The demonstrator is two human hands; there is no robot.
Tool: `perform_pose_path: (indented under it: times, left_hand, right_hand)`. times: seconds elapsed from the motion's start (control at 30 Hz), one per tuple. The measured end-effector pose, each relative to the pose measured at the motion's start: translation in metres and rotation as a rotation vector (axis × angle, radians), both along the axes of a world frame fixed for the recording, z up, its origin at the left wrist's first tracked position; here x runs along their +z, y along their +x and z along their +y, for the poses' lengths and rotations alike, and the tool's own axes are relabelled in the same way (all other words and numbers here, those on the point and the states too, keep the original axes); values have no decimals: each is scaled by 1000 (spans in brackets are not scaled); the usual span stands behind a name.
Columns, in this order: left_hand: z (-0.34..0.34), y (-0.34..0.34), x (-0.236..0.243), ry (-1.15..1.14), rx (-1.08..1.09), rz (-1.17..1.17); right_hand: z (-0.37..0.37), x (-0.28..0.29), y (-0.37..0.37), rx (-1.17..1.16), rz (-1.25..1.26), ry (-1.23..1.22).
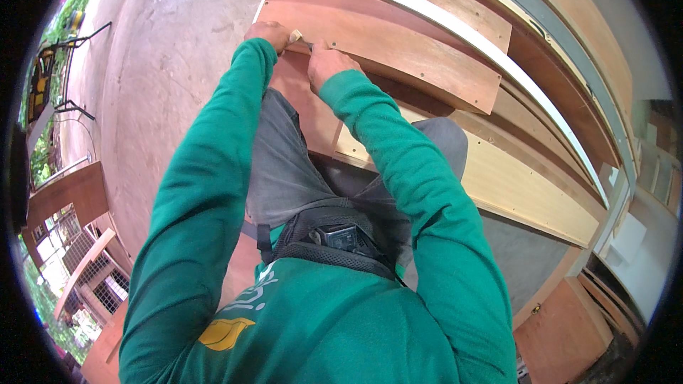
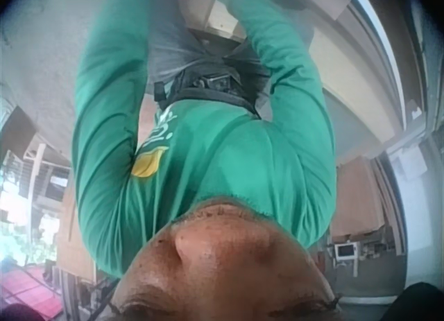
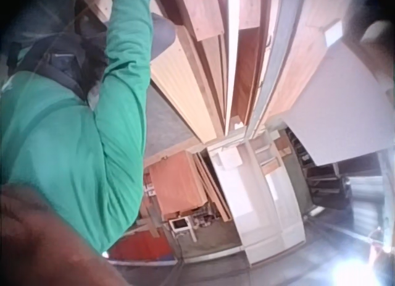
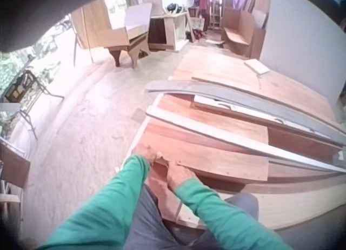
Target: The person applies thin wooden edge banding to the edges of a large wooden panel. They measure and cut the strips with a utility knife, then press them onto the panel edges to cover the exposed sides.
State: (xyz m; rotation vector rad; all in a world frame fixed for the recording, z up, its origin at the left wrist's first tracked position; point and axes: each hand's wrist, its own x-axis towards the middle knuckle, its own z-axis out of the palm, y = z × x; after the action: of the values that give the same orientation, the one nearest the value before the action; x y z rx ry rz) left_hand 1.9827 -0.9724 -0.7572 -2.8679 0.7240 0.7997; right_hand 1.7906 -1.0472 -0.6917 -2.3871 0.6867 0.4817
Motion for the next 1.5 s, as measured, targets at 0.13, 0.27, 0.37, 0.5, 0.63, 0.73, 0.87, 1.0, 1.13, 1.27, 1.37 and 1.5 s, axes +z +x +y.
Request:
perform_pose_path:
  times: [0.13, 0.27, 0.37, 0.5, 0.63, 0.73, 0.87, 1.0, 1.13, 1.27, 1.37, 1.5]
  left_hand:
    - [3, -17, 30, 94, -391, -117]
    - [24, -31, 18, -503, 422, 164]
    - [37, -41, 43, -730, 481, 258]
    - [67, -40, 86, -1206, 384, 357]
    - [94, -66, 163, -1420, 301, 404]
    - [106, -79, 196, -1449, 266, 398]
    - [117, -78, 205, -1451, 261, 413]
    - [122, -75, 206, -1419, 179, 465]
    - [131, -67, 197, -1374, 237, 643]
    - [134, -64, 199, -1324, 271, 731]
    - [131, -69, 203, -1291, 241, 710]
    - [126, -70, 200, -1274, 204, 701]
  right_hand:
    - [-5, -11, -3, -25, -17, -3]
    - [-4, -14, -2, -39, 17, 20]
    - [-4, -20, 0, -74, 35, 42]
    - [-7, -49, 1, -71, 24, 42]
    - [-3, -28, -2, -57, 42, 62]
    - [2, -22, -16, -76, -138, -16]
    - [6, -5, -32, -175, -419, -5]
    - [1, -13, -28, -290, -677, -20]
    - [12, 48, -27, -588, -637, 990]
    - [29, 95, -25, -535, -709, 1042]
    - [35, 109, -24, -457, -748, 1013]
    - [40, 110, -26, -426, -764, 1004]
